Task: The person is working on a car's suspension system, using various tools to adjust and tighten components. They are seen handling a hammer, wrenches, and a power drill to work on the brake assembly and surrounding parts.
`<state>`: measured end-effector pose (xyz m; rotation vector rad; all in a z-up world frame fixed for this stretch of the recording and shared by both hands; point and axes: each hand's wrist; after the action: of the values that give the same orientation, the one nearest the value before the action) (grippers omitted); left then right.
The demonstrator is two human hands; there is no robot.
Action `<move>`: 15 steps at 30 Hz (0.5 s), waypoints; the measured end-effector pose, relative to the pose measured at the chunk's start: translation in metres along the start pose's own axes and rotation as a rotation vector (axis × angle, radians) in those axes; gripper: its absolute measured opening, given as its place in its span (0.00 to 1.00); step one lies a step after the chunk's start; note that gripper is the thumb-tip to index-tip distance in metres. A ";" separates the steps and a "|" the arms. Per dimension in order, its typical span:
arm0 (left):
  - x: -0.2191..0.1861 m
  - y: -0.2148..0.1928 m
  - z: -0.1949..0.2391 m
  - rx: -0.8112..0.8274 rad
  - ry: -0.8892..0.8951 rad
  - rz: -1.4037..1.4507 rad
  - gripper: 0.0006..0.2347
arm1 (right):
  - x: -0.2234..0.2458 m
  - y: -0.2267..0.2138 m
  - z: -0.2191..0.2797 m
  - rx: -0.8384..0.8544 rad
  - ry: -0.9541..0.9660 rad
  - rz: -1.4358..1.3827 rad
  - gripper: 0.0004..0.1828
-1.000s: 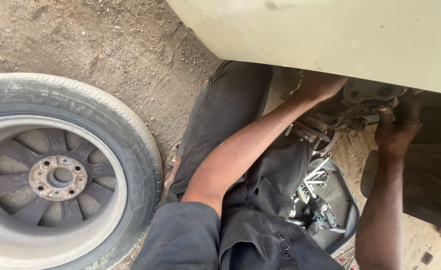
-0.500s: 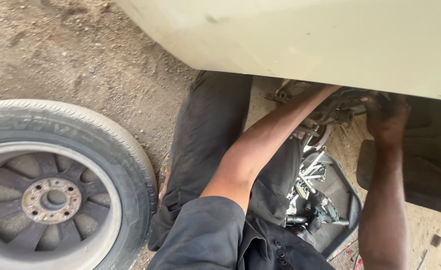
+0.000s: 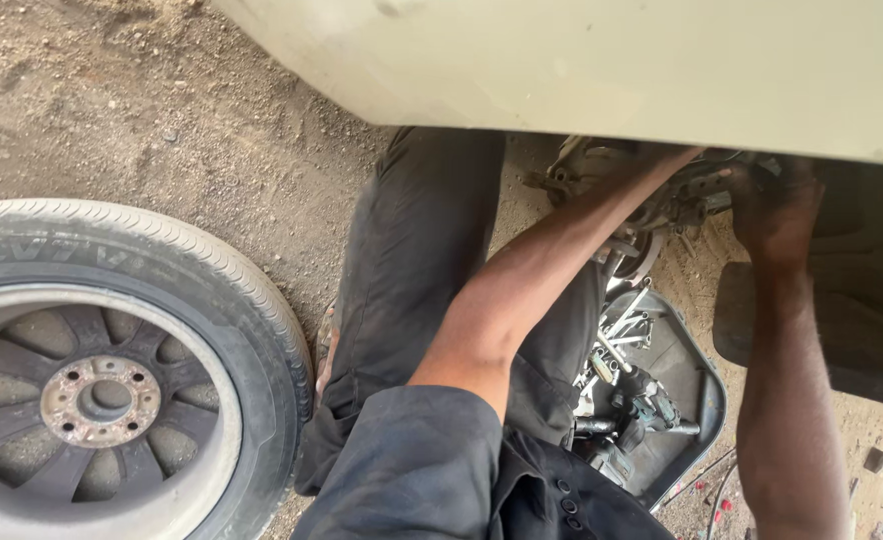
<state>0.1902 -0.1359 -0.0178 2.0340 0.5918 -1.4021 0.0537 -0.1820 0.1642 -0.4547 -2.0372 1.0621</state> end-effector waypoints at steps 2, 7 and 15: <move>0.000 -0.004 0.002 -0.001 -0.005 0.004 0.14 | 0.007 -0.004 0.003 0.014 0.002 0.045 0.10; 0.003 -0.007 0.001 0.027 0.004 -0.024 0.14 | -0.003 -0.016 0.008 0.063 0.144 -0.252 0.25; 0.024 -0.014 0.013 0.138 -0.017 -0.177 0.16 | -0.074 -0.028 0.005 -0.009 -0.326 0.195 0.20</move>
<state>0.1804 -0.1344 -0.0469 2.1169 0.7000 -1.6016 0.0977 -0.2461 0.1502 -0.5207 -2.3187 1.3147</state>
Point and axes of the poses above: each hand's wrist, its own z-axis away from the middle knuckle, its own y-axis out of the palm, x = y × z, and after that the axes turned 11 degrees about -x, right-handed
